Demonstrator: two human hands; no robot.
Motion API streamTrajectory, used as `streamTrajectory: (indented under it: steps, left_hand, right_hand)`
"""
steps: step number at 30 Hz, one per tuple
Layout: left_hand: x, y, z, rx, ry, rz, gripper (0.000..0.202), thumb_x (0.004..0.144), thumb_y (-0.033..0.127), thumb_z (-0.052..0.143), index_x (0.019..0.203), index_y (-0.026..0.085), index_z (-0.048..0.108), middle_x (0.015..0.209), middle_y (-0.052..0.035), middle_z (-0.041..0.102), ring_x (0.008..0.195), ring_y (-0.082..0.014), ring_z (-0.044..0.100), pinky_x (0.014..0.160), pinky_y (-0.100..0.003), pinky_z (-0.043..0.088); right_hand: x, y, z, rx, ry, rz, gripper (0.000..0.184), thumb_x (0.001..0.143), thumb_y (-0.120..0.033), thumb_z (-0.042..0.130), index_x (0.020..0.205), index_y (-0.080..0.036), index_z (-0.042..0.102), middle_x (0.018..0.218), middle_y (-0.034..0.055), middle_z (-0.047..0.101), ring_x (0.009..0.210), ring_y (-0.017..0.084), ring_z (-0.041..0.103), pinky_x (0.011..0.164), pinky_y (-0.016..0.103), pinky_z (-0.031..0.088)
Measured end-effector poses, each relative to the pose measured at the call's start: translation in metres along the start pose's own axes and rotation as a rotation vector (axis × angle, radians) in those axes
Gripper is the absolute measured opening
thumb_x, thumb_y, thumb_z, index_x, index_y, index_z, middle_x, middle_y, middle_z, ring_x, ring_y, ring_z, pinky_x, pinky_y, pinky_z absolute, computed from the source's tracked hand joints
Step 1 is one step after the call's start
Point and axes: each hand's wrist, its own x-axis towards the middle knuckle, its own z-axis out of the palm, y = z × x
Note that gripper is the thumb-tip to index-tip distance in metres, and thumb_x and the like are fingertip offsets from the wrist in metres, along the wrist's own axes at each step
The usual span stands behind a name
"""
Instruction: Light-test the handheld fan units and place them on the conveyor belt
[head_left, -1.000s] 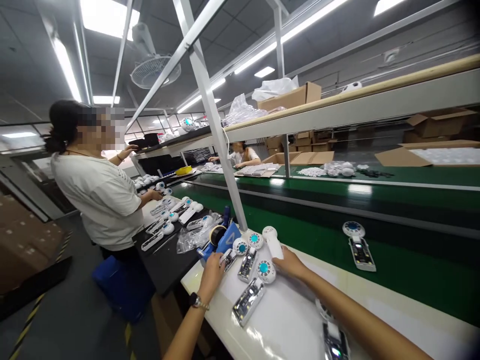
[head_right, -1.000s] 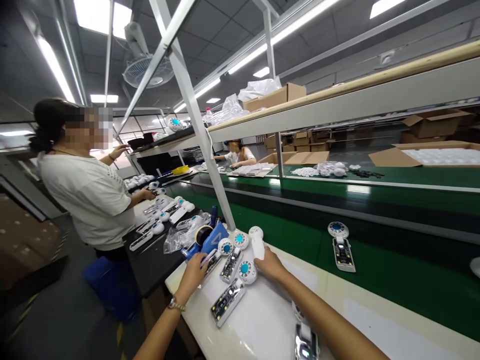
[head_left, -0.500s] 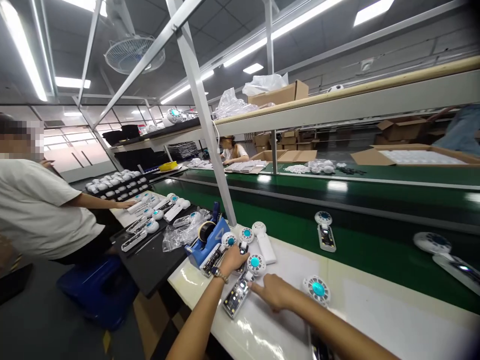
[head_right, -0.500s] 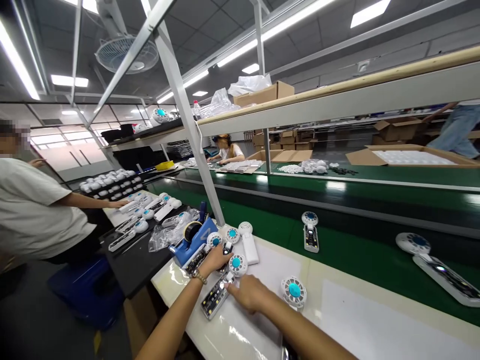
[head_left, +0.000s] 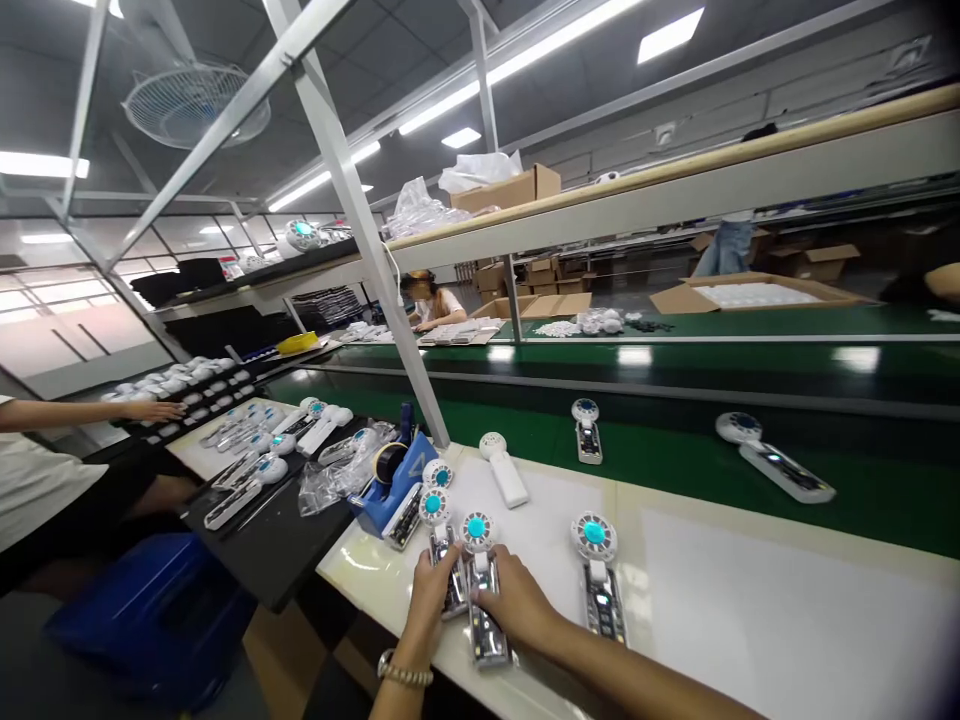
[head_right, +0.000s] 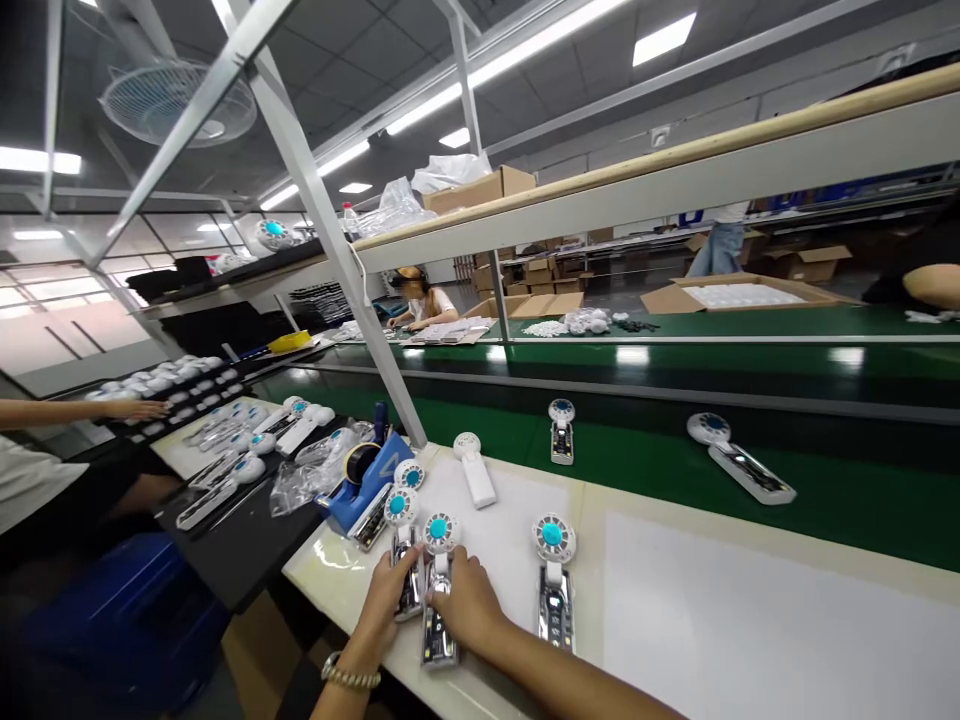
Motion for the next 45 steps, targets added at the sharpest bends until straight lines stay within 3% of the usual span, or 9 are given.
streamTrajectory:
  steps: [6, 11, 14, 18, 22, 27, 33, 40, 45]
  left_hand:
    - [-0.033, 0.007, 0.022, -0.415, -0.009, -0.067, 0.043, 0.062, 0.035, 0.071, 0.096, 0.016, 0.051, 0.075, -0.0044, 0.066, 0.068, -0.0189, 0.065, 0.061, -0.028, 0.052]
    - [-0.040, 0.045, 0.059, -0.527, -0.118, 0.046, 0.047, 0.064, 0.032, 0.071, 0.102, 0.018, 0.048, 0.089, -0.0067, 0.065, 0.076, -0.0193, 0.065, 0.062, -0.026, 0.053]
    - [-0.031, 0.066, 0.084, -0.549, -0.295, 0.069, 0.046, 0.067, 0.030, 0.067, 0.106, 0.022, 0.043, 0.107, -0.0083, 0.060, 0.077, -0.0188, 0.065, 0.060, -0.028, 0.054]
    - [-0.004, 0.078, 0.114, -0.537, -0.528, 0.075, 0.033, 0.070, 0.025, 0.056, 0.101, 0.019, 0.045, 0.113, -0.0094, 0.056, 0.072, -0.0172, 0.064, 0.054, -0.027, 0.053]
    - [0.023, 0.073, 0.134, -0.519, -0.592, 0.097, 0.036, 0.065, 0.018, 0.053, 0.099, 0.018, 0.044, 0.116, -0.0094, 0.054, 0.077, -0.0183, 0.063, 0.057, -0.028, 0.053]
    - [0.035, 0.051, 0.143, -0.503, -0.581, 0.078, 0.043, 0.060, 0.014, 0.057, 0.100, 0.017, 0.043, 0.115, -0.0107, 0.053, 0.085, -0.0227, 0.062, 0.061, -0.031, 0.054]
    - [0.035, 0.041, 0.148, -0.521, -0.620, 0.044, 0.043, 0.063, 0.017, 0.062, 0.101, 0.017, 0.042, 0.121, -0.0134, 0.049, 0.086, -0.0240, 0.062, 0.065, -0.035, 0.054]
    - [0.036, 0.037, 0.150, -0.437, -0.660, 0.035, 0.046, 0.065, 0.019, 0.065, 0.105, 0.019, 0.041, 0.121, -0.0121, 0.050, 0.090, -0.0237, 0.062, 0.069, -0.036, 0.054]
    - [0.035, 0.037, 0.148, -0.368, -0.686, 0.003, 0.055, 0.063, 0.029, 0.070, 0.107, 0.018, 0.040, 0.103, -0.0120, 0.060, 0.074, -0.0224, 0.064, 0.068, -0.040, 0.052]
  right_hand:
    - [-0.009, -0.004, -0.022, 0.342, -0.105, -0.017, 0.046, 0.059, -0.015, 0.062, 0.103, -0.011, 0.051, 0.095, 0.0094, 0.063, 0.088, 0.024, 0.059, 0.077, 0.032, 0.045]
    - [-0.021, -0.012, -0.080, 0.932, -0.191, 0.134, 0.032, 0.073, -0.029, 0.059, 0.099, -0.012, 0.057, 0.083, 0.0073, 0.067, 0.072, 0.018, 0.063, 0.063, 0.026, 0.050]
    - [-0.024, -0.003, -0.125, 1.076, -0.071, 0.218, 0.035, 0.076, -0.029, 0.058, 0.107, -0.015, 0.053, 0.085, 0.0077, 0.067, 0.064, 0.018, 0.063, 0.046, 0.024, 0.049]
    - [-0.020, 0.033, -0.178, 1.148, 0.111, 0.139, 0.058, 0.073, -0.022, 0.064, 0.125, -0.026, 0.039, 0.101, 0.0057, 0.065, 0.082, 0.024, 0.065, 0.057, 0.030, 0.056]
    - [-0.017, 0.077, -0.209, 1.112, 0.344, 0.160, 0.057, 0.070, -0.017, 0.066, 0.122, -0.023, 0.044, 0.103, 0.0061, 0.064, 0.088, 0.024, 0.064, 0.062, 0.028, 0.057]
    - [-0.022, 0.107, -0.214, 1.053, 0.461, 0.227, 0.065, 0.070, -0.025, 0.067, 0.127, -0.034, 0.037, 0.112, 0.0022, 0.059, 0.086, 0.025, 0.064, 0.058, 0.033, 0.057]
    - [-0.023, 0.110, -0.202, 0.947, 0.347, 0.225, 0.075, 0.075, -0.030, 0.059, 0.137, -0.025, 0.017, 0.071, 0.0032, 0.069, 0.061, 0.023, 0.066, 0.056, 0.034, 0.053]
    - [-0.023, 0.115, -0.200, 0.859, 0.301, 0.133, 0.090, 0.070, -0.046, 0.064, 0.138, -0.022, 0.010, 0.075, 0.0040, 0.068, 0.059, 0.022, 0.064, 0.058, 0.033, 0.049]
    - [-0.024, 0.112, -0.200, 0.842, 0.291, 0.141, 0.092, 0.067, -0.050, 0.065, 0.137, -0.022, 0.011, 0.075, 0.0039, 0.067, 0.059, 0.022, 0.063, 0.059, 0.034, 0.048]
